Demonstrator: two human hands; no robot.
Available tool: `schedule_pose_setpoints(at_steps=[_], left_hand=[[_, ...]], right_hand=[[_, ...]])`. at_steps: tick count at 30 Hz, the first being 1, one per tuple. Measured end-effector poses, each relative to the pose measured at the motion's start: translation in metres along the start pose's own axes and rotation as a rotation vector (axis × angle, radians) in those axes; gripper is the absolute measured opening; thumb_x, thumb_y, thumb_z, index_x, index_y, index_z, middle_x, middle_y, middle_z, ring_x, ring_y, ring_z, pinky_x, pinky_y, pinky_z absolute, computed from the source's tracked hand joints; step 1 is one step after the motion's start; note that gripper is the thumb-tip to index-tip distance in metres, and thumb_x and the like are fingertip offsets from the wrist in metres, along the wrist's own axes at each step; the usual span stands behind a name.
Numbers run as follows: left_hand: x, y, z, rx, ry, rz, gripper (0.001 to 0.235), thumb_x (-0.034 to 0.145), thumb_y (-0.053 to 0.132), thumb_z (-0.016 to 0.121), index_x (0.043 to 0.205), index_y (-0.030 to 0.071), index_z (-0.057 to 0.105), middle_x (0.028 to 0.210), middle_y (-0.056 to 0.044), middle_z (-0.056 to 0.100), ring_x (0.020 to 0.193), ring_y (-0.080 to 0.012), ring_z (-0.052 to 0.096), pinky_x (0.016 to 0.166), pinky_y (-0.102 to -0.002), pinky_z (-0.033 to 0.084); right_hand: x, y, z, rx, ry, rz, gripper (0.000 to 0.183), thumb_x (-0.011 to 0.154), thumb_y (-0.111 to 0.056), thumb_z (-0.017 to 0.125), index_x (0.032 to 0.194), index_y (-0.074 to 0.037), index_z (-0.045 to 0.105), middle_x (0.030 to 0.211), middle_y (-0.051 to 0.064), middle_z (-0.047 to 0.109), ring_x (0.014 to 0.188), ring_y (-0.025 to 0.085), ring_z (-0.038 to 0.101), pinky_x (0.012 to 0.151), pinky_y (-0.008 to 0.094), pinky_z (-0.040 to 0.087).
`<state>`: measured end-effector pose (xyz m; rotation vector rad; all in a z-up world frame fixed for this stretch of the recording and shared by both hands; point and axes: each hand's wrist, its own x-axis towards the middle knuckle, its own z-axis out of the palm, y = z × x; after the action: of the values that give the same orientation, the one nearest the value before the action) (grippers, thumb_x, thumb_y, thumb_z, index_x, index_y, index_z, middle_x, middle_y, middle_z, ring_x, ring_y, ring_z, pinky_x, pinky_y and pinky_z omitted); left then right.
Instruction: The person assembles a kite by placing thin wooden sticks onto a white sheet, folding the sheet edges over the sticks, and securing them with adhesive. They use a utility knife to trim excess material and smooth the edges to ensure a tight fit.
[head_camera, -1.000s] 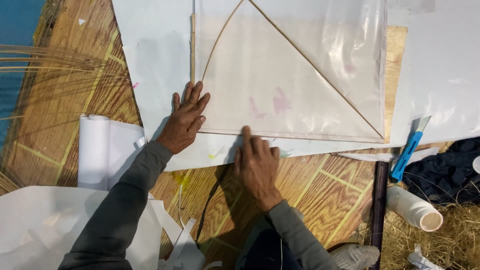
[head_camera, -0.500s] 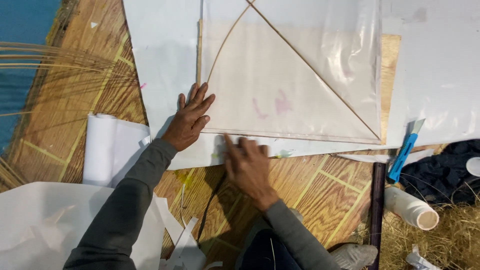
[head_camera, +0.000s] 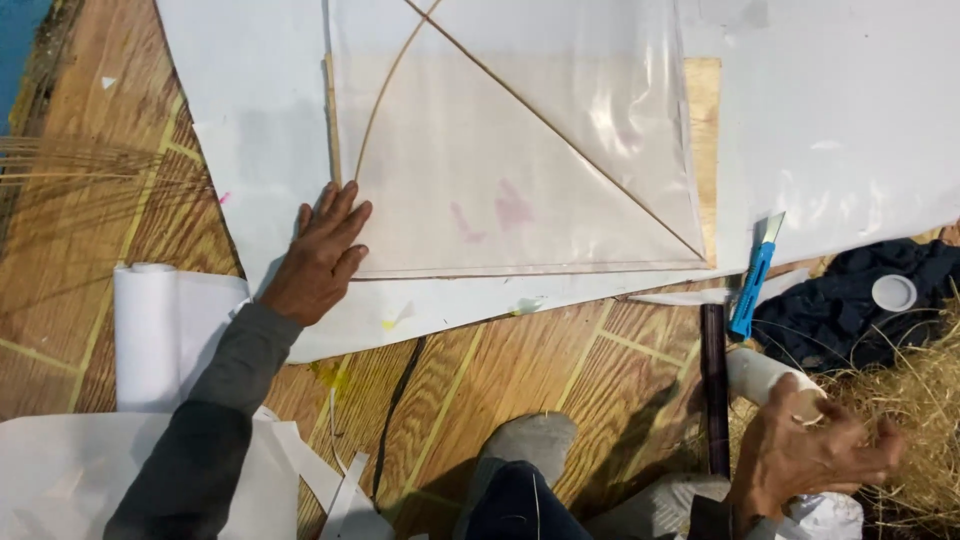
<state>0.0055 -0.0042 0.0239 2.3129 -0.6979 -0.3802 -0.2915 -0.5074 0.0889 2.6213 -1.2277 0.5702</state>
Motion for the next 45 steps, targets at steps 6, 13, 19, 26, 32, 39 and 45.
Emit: schedule_pose_setpoints(at_steps=[6, 13, 19, 26, 32, 39, 45], left_hand=[[0.014, -0.005, -0.024, 0.040, -0.003, -0.016, 0.058, 0.094, 0.005, 0.059, 0.151, 0.002, 0.048, 0.169, -0.022, 0.025, 0.157, -0.0420, 0.012, 0.122, -0.068, 0.008], [0.027, -0.018, -0.037, 0.087, -0.109, -0.019, 0.060, 0.094, 0.015, 0.060, 0.153, 0.017, 0.049, 0.173, -0.017, 0.015, 0.159, -0.0417, 0.005, 0.118, -0.075, 0.008], [0.027, -0.030, -0.031, 0.066, -0.141, -0.029, 0.064, 0.097, 0.022, 0.057, 0.159, 0.021, 0.038, 0.174, -0.013, 0.012, 0.159, -0.0379, 0.002, 0.119, -0.074, 0.000], [0.026, -0.040, -0.025, 0.040, -0.156, -0.036, 0.063, 0.100, 0.022, 0.051, 0.161, 0.021, 0.033, 0.175, -0.011, 0.007, 0.160, -0.0359, -0.003, 0.119, -0.070, -0.008], [0.025, -0.043, -0.024, 0.032, -0.148, -0.024, 0.062, 0.102, 0.026, 0.051, 0.161, 0.022, 0.033, 0.175, -0.009, 0.007, 0.160, -0.0349, -0.004, 0.119, -0.071, -0.009], [0.024, -0.035, -0.027, 0.004, -0.128, -0.030, 0.063, 0.099, 0.023, 0.055, 0.159, 0.020, 0.037, 0.175, -0.010, 0.009, 0.161, -0.0347, -0.002, 0.120, -0.069, -0.010], [0.026, -0.024, -0.034, -0.077, -0.189, -0.134, 0.060, 0.106, 0.035, 0.049, 0.163, 0.036, 0.028, 0.175, -0.005, -0.001, 0.158, -0.0366, -0.004, 0.119, -0.066, -0.016]], right_hand=[[0.001, 0.042, 0.025, -0.109, -0.266, -0.086, 0.082, 0.104, -0.079, 0.062, 0.101, 0.002, 0.077, 0.176, 0.024, 0.028, 0.154, 0.052, 0.020, 0.104, 0.083, 0.027], [0.014, 0.036, 0.025, -0.206, -0.537, 0.023, 0.089, 0.093, -0.076, 0.060, 0.074, 0.010, 0.074, 0.183, 0.020, 0.022, 0.157, 0.045, 0.002, 0.104, 0.079, 0.022], [0.016, 0.032, 0.021, -0.152, -0.511, -0.003, 0.086, 0.094, -0.073, 0.063, 0.070, 0.010, 0.071, 0.179, 0.025, 0.027, 0.157, 0.050, 0.008, 0.103, 0.083, 0.022], [0.010, 0.024, 0.018, -0.084, -0.390, -0.050, 0.072, 0.092, -0.062, 0.073, 0.082, 0.009, 0.073, 0.173, 0.035, 0.035, 0.153, 0.057, 0.019, 0.100, 0.081, 0.028], [0.017, 0.035, 0.007, -0.425, -0.253, -0.262, 0.077, 0.098, -0.086, 0.057, 0.087, -0.012, 0.078, 0.166, 0.022, 0.053, 0.142, 0.050, 0.047, 0.086, 0.057, 0.056], [0.031, -0.078, -0.068, 0.491, -0.283, -0.097, 0.019, 0.109, -0.009, 0.070, 0.120, 0.007, 0.067, 0.130, 0.029, 0.051, 0.123, 0.041, 0.049, 0.085, 0.053, 0.052], [-0.021, -0.216, -0.056, 0.996, -0.871, 0.242, 0.047, 0.091, -0.005, 0.071, 0.137, -0.009, 0.063, 0.121, 0.017, 0.056, 0.110, 0.032, 0.055, 0.092, 0.042, 0.053]])
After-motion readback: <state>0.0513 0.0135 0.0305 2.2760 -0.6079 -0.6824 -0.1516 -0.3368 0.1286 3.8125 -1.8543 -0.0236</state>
